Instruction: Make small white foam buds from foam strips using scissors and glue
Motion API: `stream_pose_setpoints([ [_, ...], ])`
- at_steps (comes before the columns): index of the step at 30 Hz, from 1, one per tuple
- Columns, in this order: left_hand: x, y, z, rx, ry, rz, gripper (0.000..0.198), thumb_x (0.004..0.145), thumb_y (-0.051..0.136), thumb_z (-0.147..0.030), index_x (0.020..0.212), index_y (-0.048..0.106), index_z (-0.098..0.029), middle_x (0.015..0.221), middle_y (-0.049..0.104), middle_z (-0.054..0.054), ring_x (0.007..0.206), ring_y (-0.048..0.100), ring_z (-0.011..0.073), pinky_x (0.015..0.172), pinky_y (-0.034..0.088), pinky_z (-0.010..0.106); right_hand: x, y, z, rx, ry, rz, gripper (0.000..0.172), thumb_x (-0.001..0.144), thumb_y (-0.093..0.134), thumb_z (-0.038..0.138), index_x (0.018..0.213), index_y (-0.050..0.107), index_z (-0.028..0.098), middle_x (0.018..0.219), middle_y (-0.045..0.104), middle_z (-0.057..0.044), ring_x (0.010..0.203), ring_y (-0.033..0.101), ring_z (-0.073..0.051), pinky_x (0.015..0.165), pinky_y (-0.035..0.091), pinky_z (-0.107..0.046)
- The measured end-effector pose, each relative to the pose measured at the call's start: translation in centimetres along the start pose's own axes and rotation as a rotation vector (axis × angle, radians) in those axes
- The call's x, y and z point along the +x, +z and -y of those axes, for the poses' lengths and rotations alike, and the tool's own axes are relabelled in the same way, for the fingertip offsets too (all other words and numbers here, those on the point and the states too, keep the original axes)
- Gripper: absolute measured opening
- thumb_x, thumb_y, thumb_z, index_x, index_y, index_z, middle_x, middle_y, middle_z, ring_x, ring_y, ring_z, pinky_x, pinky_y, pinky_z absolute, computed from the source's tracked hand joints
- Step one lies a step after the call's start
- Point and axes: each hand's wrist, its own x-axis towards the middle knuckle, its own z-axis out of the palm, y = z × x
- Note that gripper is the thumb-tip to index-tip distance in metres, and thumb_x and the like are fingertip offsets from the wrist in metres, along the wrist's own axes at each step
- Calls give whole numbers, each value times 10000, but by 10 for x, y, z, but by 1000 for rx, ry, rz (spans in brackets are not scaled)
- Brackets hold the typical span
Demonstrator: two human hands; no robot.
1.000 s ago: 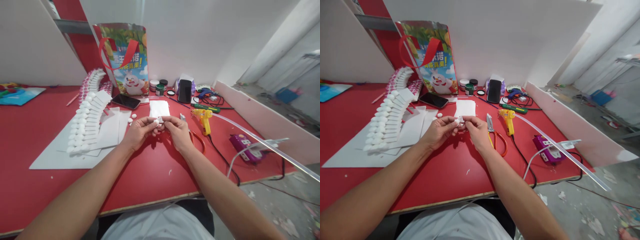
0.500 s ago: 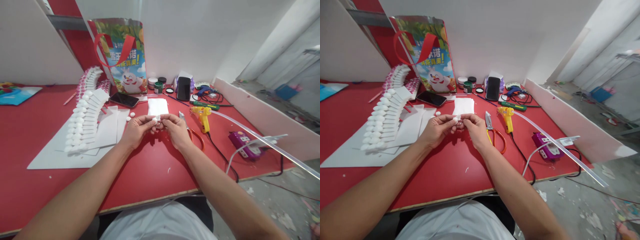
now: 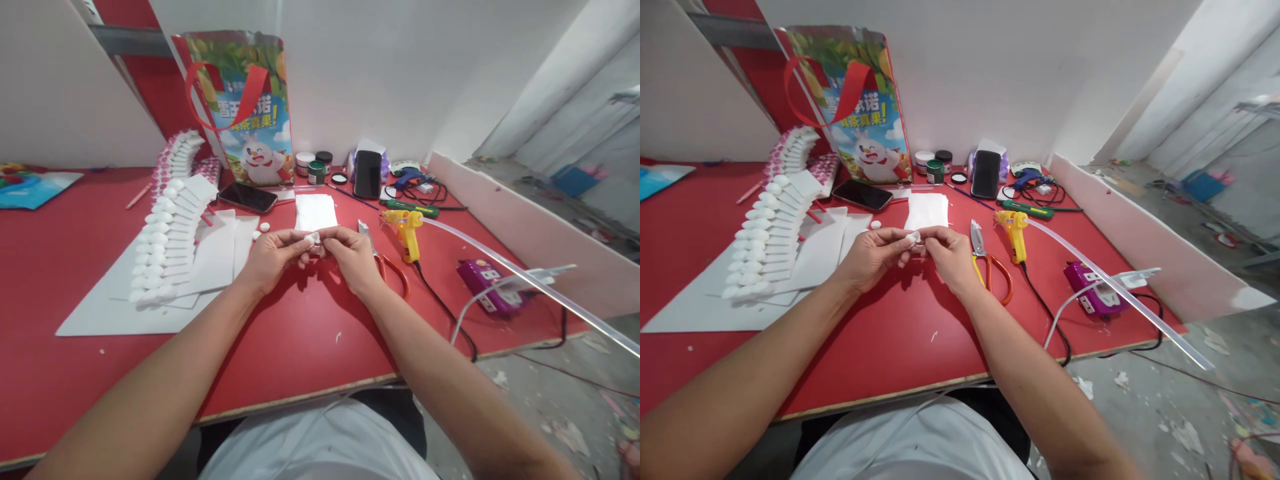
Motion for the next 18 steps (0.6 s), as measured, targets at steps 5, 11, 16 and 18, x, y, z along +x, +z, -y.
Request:
stream_pose_setpoints([
  [5, 0, -1, 0, 75, 12, 13, 323, 688, 922, -388, 853, 811, -133, 785, 766, 89, 576, 586, 114, 583, 487, 275, -2, -1, 2, -172, -89, -16, 204, 732, 558, 192, 766, 759, 195, 746, 710, -6, 662, 623, -136, 674, 530, -284],
  [11, 0, -2, 1, 119, 27, 10, 294, 711, 905, -403, 829, 811, -151, 744, 753, 73, 551, 579, 117, 567, 484, 276, -3, -1, -1, -345, -181, -20, 221, 785, 549, 173, 808, 766, 203, 829, 720, -24, 768, 667, -158, 742, 530, -294],
  [16, 1, -3, 2, 140, 24, -4, 302, 710, 901, -414, 810, 803, -146, 695, 733, 66, 534, 579, 119, 558, 481, 278, -2, -2, -6, -440, -267, -4, 241, 828, 562, 133, 859, 789, 207, 859, 711, -33, 778, 654, -158, 743, 514, -292],
  [18, 1, -4, 2, 138, 15, -13, 305, 698, 906, -408, 798, 797, -141, 676, 727, 60, 524, 577, 115, 556, 478, 273, -2, -3, -7, -500, -304, 3, 253, 840, 570, 110, 878, 799, 209, 857, 706, -30, 777, 643, -151, 730, 500, -278],
])
